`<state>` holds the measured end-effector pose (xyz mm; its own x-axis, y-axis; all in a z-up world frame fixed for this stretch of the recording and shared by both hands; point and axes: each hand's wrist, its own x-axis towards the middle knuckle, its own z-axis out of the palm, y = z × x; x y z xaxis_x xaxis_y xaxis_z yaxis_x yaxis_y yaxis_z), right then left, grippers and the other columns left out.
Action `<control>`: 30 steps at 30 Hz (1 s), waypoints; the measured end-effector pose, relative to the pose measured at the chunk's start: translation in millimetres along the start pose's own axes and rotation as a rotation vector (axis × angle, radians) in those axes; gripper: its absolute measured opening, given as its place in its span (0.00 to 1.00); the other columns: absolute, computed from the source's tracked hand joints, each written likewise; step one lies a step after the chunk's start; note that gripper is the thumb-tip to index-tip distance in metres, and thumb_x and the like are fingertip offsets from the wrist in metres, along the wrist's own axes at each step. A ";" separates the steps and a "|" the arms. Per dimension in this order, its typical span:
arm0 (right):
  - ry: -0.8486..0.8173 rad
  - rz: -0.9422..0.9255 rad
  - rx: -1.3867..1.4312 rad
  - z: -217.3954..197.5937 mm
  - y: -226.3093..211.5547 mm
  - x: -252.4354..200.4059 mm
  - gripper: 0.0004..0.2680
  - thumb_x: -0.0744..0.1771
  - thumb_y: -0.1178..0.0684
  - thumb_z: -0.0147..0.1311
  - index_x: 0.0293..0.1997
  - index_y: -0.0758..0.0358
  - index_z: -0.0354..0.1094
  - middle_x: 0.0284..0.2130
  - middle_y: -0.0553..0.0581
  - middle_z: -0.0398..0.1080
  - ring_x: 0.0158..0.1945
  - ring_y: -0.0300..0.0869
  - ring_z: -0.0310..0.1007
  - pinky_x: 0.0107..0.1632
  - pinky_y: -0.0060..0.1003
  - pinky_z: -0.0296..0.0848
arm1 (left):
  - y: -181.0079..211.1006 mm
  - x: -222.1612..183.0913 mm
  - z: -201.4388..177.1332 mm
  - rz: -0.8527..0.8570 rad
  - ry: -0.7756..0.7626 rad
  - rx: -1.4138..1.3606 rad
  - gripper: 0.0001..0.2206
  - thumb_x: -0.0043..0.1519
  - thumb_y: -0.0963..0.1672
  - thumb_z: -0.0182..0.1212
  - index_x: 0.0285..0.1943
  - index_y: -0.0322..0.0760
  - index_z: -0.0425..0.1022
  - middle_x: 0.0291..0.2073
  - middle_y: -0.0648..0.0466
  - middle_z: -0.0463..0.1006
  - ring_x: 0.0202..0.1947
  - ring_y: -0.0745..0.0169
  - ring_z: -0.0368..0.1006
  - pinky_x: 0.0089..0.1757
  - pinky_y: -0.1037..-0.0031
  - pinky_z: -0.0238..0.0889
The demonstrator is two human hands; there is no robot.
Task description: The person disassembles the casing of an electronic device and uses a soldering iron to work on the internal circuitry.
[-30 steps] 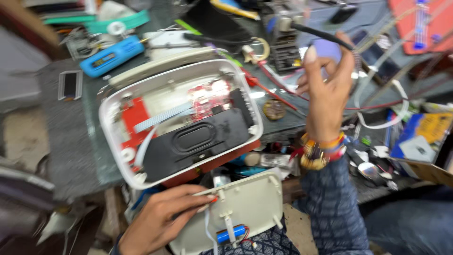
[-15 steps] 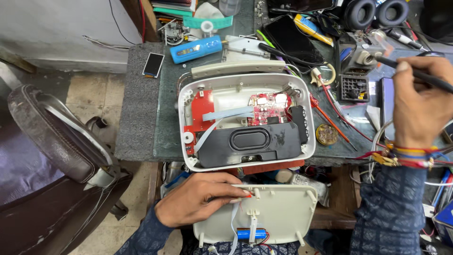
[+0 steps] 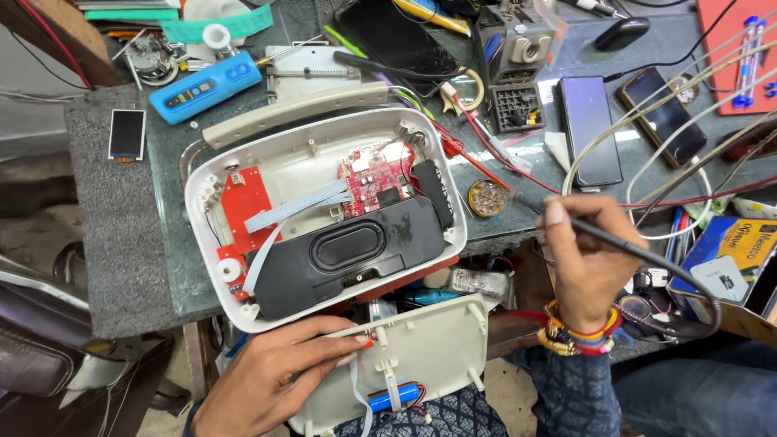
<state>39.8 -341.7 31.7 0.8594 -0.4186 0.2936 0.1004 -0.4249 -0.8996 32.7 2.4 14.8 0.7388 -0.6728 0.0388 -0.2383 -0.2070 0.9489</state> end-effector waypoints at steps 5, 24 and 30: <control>-0.031 0.068 -0.018 -3.2 32.8 -14.4 0.05 0.71 0.60 0.57 0.50 0.71 0.72 0.35 0.54 0.76 0.37 0.32 0.75 0.42 0.23 0.73 | -3.1 1.2 3.4 -0.090 -0.015 -0.043 0.17 0.56 0.35 0.63 0.54 0.36 0.82 0.50 0.49 0.83 0.45 0.56 0.84 0.41 0.71 0.76; -0.095 -0.026 -0.186 6.1 29.0 -14.1 0.04 0.72 0.58 0.59 0.47 0.69 0.74 0.29 0.47 0.69 0.29 0.26 0.60 0.34 0.20 0.54 | -3.4 -6.0 5.9 -0.087 0.031 -0.016 0.16 0.57 0.35 0.64 0.53 0.36 0.82 0.49 0.49 0.82 0.44 0.57 0.84 0.40 0.72 0.77; -0.098 -0.018 -0.093 5.5 35.7 -15.3 0.04 0.73 0.60 0.57 0.48 0.71 0.72 0.32 0.52 0.73 0.34 0.30 0.71 0.39 0.20 0.66 | -5.1 -7.8 6.2 -0.047 0.051 -0.017 0.17 0.56 0.34 0.63 0.53 0.36 0.82 0.49 0.49 0.82 0.44 0.56 0.84 0.41 0.72 0.77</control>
<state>33.0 -346.1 -6.7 0.9031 -0.3319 0.2725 0.0733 -0.5061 -0.8594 24.3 4.3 7.7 0.7803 -0.6253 0.0099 -0.1926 -0.2253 0.9551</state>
